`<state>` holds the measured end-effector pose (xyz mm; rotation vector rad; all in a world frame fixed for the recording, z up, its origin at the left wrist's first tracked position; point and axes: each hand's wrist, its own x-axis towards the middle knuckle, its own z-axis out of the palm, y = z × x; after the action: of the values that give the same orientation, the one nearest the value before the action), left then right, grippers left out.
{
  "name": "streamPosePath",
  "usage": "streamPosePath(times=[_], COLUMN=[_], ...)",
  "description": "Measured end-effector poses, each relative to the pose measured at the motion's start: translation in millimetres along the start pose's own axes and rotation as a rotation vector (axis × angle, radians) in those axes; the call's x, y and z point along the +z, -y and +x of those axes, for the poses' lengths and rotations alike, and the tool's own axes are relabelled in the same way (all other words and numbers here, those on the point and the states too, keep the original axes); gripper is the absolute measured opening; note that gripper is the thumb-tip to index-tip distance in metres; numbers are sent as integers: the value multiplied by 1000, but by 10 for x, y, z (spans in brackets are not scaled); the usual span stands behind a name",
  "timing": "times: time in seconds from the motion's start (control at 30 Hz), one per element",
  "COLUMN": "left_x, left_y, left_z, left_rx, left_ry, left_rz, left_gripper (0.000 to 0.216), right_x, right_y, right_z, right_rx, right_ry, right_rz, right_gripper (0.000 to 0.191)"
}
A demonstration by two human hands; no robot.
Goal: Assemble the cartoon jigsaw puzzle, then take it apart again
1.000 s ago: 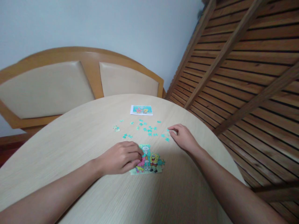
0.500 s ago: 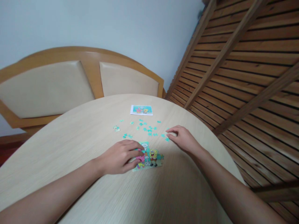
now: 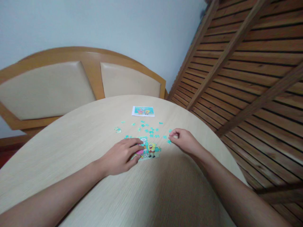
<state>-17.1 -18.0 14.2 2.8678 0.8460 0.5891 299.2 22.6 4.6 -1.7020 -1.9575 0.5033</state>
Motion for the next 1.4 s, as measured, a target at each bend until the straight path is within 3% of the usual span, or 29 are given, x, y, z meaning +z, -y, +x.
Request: streamPosePath(times=[0.2,0.4,1.03,1.2,1.4], left_x=[17,6,6,18,0], left_y=[18,7,2,9,-13], left_z=[-13,-12,-3,-9,4], left_rx=[3,0,0,1,-8], left_ry=[-12,-5,5,4,-5], left_rz=[-18,-18,-18,-11,-4], left_gripper=[29,28,28,29,29], right_x=[1,-64,-27,5,29], right_y=[7,94,180,133,95], right_z=[-16,-54,-82,-58,-55], right_rx=[55,69,173,157,9], right_ry=[-50,-46,-50,-38,-51], right_rz=[-29,-153,-221,-92,130], right_gripper=[23,24,23,20,23])
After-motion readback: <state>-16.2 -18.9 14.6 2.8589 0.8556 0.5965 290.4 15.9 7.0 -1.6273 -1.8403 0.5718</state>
